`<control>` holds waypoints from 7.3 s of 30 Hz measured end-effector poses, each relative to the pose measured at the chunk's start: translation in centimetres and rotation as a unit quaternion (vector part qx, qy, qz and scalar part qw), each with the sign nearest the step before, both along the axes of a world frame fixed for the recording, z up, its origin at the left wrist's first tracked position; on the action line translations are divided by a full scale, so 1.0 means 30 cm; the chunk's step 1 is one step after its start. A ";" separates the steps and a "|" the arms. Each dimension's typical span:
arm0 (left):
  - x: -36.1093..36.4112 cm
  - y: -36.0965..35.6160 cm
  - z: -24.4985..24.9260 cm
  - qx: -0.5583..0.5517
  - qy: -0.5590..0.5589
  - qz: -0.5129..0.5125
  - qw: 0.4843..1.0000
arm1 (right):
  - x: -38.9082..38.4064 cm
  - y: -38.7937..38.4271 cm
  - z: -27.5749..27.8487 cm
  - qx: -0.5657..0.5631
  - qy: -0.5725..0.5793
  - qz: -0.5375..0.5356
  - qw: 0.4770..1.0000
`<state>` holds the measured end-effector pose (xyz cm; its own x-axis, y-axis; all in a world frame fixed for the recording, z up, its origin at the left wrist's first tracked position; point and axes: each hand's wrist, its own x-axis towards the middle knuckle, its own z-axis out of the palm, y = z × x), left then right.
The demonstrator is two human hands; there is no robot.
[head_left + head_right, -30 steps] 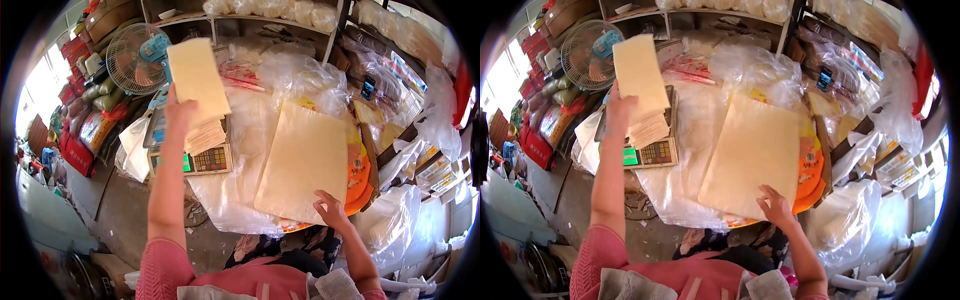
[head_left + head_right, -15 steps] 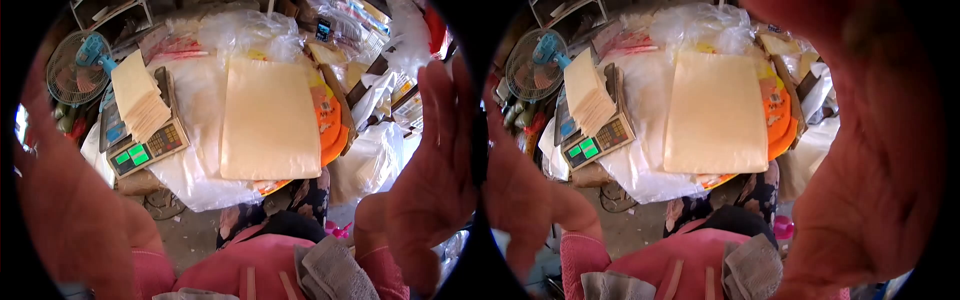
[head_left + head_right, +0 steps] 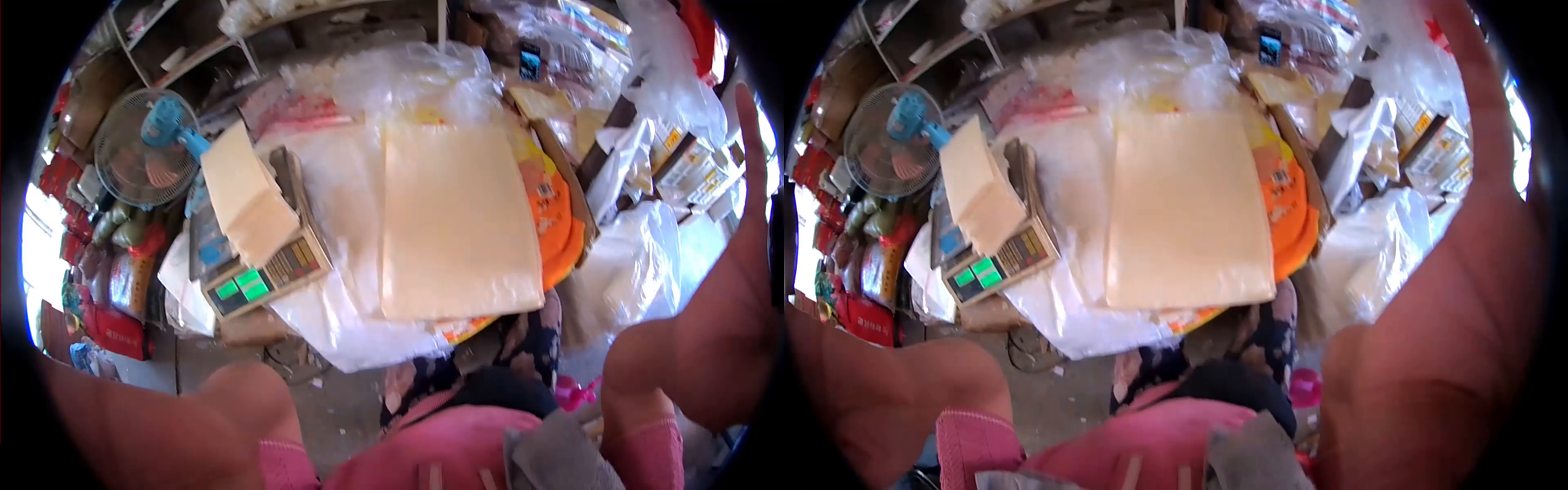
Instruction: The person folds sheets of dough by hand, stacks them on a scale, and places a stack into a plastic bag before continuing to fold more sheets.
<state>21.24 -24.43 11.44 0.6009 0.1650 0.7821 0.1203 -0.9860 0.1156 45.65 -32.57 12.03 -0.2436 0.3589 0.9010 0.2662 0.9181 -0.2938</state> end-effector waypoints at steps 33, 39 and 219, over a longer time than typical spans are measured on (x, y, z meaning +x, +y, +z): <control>0.154 0.082 -0.995 -0.316 -0.017 0.164 0.935 | 0.024 0.357 -0.996 -0.266 -0.423 -0.250 0.829; 0.150 0.072 -1.037 -0.265 0.074 0.187 0.943 | 0.102 0.469 -0.571 -0.159 -0.193 -0.344 0.905; 0.162 0.160 -1.083 -0.220 0.249 0.181 0.926 | 0.216 0.509 -0.216 -0.170 -0.227 -0.487 0.826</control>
<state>26.09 -19.61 -21.04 0.7121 0.6627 0.2319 0.5795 -0.7412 0.3388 52.12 -17.30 5.56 0.0259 0.7974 0.6029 0.9836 0.0872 -0.1577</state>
